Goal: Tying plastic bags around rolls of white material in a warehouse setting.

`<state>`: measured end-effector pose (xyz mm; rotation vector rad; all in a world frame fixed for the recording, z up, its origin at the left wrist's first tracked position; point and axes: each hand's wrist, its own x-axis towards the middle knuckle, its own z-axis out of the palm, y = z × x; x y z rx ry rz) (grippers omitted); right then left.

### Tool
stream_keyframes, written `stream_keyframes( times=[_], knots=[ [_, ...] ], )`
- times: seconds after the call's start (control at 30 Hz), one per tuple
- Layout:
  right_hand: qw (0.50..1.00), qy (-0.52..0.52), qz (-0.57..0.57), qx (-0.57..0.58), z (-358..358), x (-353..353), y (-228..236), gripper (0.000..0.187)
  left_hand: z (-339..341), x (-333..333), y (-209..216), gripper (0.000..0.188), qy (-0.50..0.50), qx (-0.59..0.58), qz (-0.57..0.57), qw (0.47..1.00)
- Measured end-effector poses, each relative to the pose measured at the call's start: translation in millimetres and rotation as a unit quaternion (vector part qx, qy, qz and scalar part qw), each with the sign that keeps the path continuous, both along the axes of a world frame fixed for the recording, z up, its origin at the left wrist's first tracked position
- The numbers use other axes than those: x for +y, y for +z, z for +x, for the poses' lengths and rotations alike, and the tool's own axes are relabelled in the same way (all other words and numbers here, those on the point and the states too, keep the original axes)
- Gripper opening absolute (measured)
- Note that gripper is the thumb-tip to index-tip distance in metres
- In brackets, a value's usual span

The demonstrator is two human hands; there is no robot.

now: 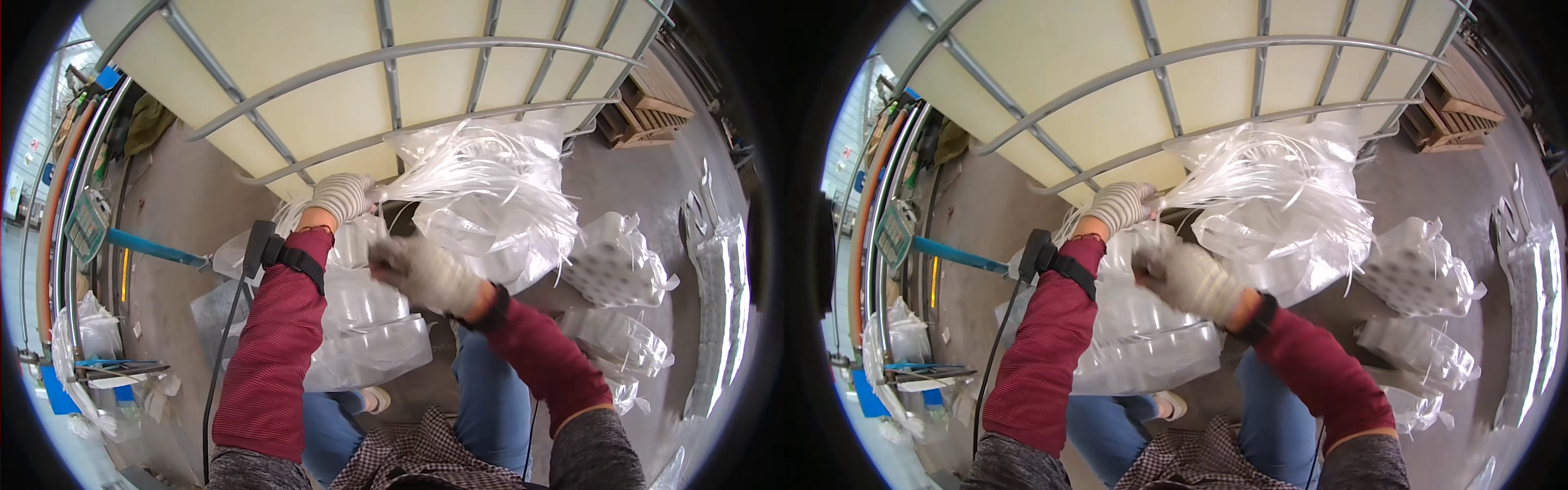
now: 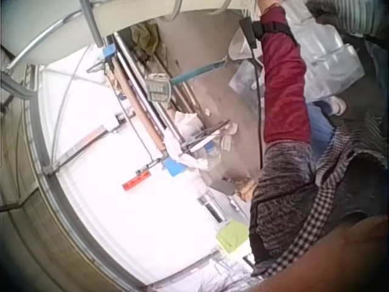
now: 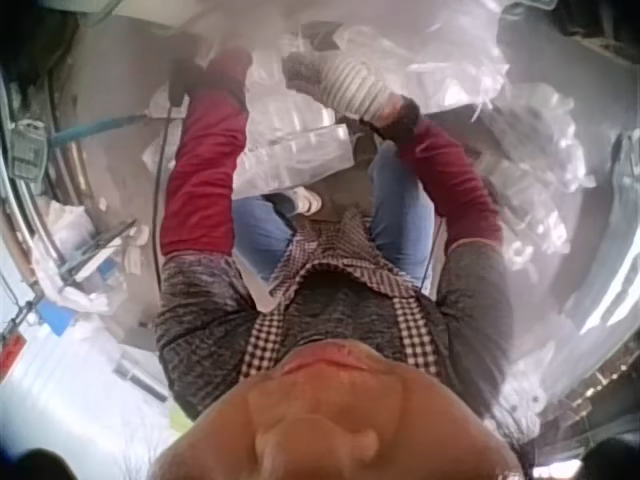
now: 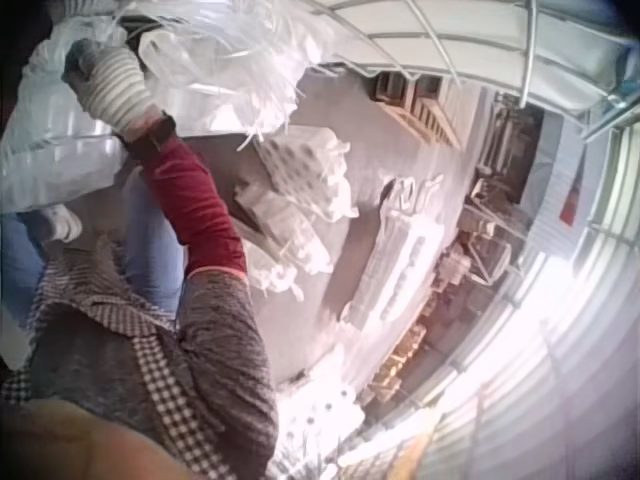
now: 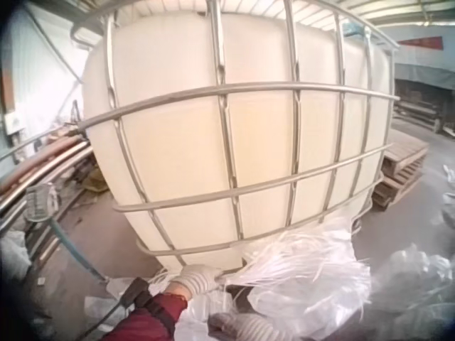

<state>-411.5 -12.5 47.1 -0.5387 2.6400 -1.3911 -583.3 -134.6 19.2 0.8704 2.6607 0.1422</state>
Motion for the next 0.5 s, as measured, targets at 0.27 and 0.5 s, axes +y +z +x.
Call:
stream_keyframes(
  times=[0.27,0.5],
  knots=[
    [0.731,-0.571,-0.357,-0.105,227,181,8,0.017,0,-97,59,0.025,0.096,0.227,-0.087,0.965],
    [0.534,-0.658,-0.531,0.014,368,255,-8,0.027,66,-185,29,0.04,0.201,0.076,-0.213,0.953]
  ],
)
